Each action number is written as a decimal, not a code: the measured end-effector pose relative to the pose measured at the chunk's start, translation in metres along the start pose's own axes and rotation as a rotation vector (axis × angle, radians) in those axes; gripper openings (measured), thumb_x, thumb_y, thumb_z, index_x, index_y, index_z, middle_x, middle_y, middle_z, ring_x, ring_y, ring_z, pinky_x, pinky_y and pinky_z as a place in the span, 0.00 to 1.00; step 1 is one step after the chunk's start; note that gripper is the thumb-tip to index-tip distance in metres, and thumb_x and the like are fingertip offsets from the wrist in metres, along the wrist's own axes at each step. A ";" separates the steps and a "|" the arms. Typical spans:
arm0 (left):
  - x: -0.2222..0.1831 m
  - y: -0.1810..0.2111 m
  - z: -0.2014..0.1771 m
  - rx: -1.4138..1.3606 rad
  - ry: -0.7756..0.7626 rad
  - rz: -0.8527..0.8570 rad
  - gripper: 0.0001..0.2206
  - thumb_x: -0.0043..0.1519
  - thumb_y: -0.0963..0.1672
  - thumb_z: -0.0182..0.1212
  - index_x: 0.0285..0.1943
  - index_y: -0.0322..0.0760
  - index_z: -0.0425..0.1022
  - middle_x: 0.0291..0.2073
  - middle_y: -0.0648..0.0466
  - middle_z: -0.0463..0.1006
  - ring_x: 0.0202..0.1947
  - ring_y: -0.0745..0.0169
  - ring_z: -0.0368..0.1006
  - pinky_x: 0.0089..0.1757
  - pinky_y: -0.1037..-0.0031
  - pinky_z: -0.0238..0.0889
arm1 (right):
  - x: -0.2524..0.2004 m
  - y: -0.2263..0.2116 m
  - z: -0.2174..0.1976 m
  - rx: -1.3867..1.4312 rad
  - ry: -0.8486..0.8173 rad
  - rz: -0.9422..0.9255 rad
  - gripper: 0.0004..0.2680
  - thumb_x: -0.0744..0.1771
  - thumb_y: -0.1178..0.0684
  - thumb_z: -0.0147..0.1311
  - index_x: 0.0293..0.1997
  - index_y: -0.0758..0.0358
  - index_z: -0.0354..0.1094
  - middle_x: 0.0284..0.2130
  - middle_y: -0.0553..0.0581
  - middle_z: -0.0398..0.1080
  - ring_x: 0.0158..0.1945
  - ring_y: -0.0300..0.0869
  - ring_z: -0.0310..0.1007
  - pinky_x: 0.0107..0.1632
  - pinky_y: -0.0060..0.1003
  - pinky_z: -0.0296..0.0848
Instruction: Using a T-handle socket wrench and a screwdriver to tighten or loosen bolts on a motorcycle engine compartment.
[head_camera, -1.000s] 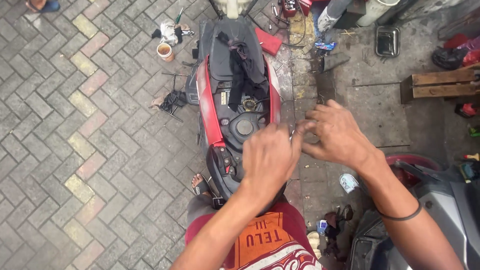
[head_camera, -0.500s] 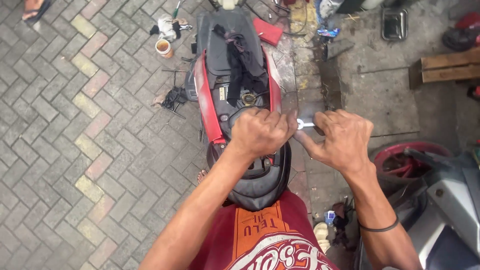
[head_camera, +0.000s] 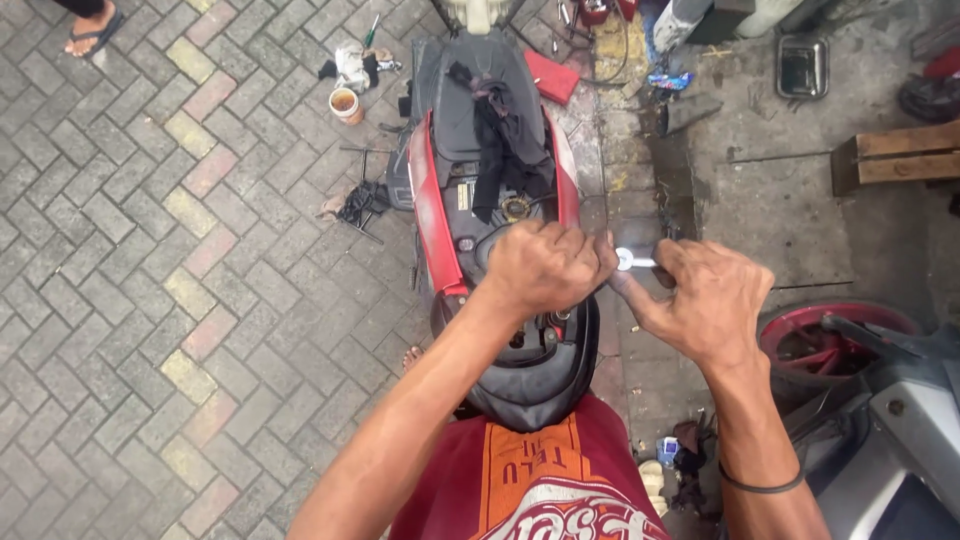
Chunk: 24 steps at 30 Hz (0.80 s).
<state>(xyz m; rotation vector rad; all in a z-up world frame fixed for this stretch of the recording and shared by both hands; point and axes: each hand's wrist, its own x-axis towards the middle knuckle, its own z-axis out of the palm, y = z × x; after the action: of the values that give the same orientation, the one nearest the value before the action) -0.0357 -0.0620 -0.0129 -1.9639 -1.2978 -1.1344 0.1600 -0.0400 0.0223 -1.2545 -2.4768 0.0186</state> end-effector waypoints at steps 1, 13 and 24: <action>0.000 -0.003 0.001 -0.018 0.019 0.022 0.14 0.56 0.41 0.56 0.14 0.41 0.71 0.09 0.53 0.68 0.10 0.57 0.68 0.20 0.67 0.62 | 0.001 -0.002 0.000 -0.021 0.013 -0.003 0.19 0.63 0.36 0.64 0.19 0.56 0.61 0.14 0.55 0.64 0.23 0.51 0.71 0.28 0.42 0.65; -0.007 -0.006 0.006 -0.211 -0.111 0.011 0.14 0.55 0.42 0.61 0.13 0.46 0.70 0.06 0.56 0.67 0.09 0.58 0.69 0.17 0.66 0.60 | -0.015 -0.017 -0.006 -0.141 -0.144 0.202 0.21 0.64 0.27 0.56 0.20 0.52 0.62 0.16 0.53 0.66 0.26 0.49 0.74 0.30 0.44 0.68; -0.165 0.091 -0.074 -0.314 -0.392 -0.636 0.17 0.67 0.52 0.49 0.36 0.38 0.75 0.27 0.51 0.72 0.30 0.50 0.69 0.39 0.60 0.62 | 0.046 0.013 0.002 -0.333 -0.267 0.129 0.14 0.61 0.33 0.53 0.19 0.49 0.71 0.10 0.49 0.59 0.22 0.47 0.64 0.29 0.39 0.61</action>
<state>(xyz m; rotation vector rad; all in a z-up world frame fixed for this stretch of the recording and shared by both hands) -0.0105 -0.2348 -0.1145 -2.1312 -2.1742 -1.3380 0.1443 0.0038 0.0324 -1.6433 -2.6995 -0.2158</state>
